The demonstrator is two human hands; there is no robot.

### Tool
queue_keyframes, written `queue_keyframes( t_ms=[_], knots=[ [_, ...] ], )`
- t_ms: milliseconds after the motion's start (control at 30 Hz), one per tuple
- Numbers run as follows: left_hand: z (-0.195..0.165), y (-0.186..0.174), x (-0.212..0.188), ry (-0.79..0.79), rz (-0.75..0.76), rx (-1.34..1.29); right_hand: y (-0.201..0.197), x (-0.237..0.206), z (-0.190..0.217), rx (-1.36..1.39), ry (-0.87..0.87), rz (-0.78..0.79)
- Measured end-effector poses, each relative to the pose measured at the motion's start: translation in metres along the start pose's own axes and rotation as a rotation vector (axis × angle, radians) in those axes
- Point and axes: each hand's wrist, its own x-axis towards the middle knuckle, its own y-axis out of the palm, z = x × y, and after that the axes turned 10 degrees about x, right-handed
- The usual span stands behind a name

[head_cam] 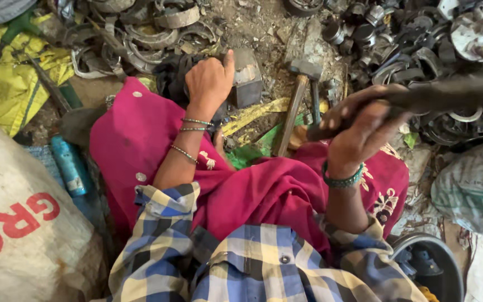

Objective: The person sits on the ground and repeatedly strikes a metal piece with a hammer. They adjust the metal piece's position between strikes and continue hammering it on a small block.

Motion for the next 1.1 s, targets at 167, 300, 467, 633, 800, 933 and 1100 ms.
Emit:
queue_keyframes(
  t_ms=[167, 300, 467, 633, 800, 933, 1100],
  knots=[
    [0.004, -0.002, 0.0, -0.001, -0.007, -0.019, 0.011, -0.062, -0.068, -0.311, 0.469, 0.042],
    [0.004, -0.01, 0.001, -0.051, -0.029, 0.002, -0.004, -0.118, -0.101, -0.871, 0.651, 0.486],
    [-0.01, -0.019, -0.005, 0.011, 0.037, -0.011, -0.027, -0.125, -0.102, -0.806, 0.753, 0.285],
    [-0.002, -0.011, -0.02, 0.33, 0.227, 0.045, -0.016, -0.123, -0.107, -0.742, 0.709, 0.275],
    [0.014, 0.025, -0.029, 0.333, 0.367, 0.186, 0.0, -0.121, -0.097, -0.684, 0.774, 0.299],
    [0.02, 0.048, -0.027, 0.299, 0.43, 0.165, -0.004, -0.112, -0.09, -0.618, 0.488, 0.214],
    [0.021, 0.051, -0.025, 0.238, 0.536, 0.135, -0.007, -0.114, -0.115, -0.671, 0.513, 0.268]
  ],
)
